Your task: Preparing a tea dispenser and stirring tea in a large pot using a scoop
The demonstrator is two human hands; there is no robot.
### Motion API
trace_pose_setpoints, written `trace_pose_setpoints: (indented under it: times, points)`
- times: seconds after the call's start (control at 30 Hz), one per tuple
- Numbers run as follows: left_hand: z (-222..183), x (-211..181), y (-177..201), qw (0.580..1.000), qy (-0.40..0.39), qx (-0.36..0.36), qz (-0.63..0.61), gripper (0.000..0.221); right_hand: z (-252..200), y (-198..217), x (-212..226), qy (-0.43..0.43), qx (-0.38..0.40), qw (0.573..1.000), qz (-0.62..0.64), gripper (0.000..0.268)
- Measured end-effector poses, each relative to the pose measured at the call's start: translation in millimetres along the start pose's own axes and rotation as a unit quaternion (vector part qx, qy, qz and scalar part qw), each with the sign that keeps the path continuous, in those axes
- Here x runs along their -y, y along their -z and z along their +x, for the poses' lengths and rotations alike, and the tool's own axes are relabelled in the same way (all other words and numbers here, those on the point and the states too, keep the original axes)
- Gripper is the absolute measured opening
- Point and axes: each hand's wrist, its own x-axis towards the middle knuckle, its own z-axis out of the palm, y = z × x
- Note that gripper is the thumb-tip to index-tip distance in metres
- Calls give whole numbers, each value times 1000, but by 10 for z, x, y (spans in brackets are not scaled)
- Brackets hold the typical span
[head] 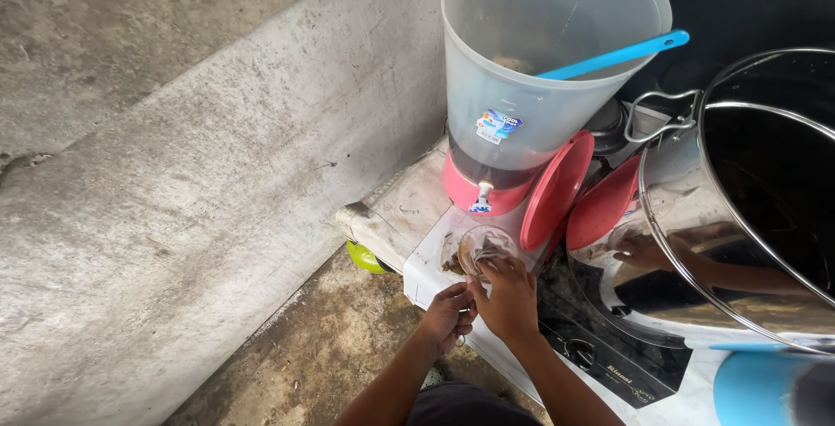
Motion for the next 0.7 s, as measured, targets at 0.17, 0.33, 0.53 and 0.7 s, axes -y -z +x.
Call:
trace_pose_setpoints:
  times: [0.17,0.33,0.53,0.7]
  points:
    - [-232,-107,-89,1000,6,-10,10,25,-202,173,23,-71,-90,987,112,21]
    - [-168,65,-73,999,-17,-42,21,26,-431,65,7,-296,176,907,242,38]
    - [-297,-51,-384,988,-18,-140,64,18,-706,-24,177,-438,276,653,552,62]
    - [-202,-59,-441,968,19,-186,167,24,-797,-161,136,-375,247,731,514,62]
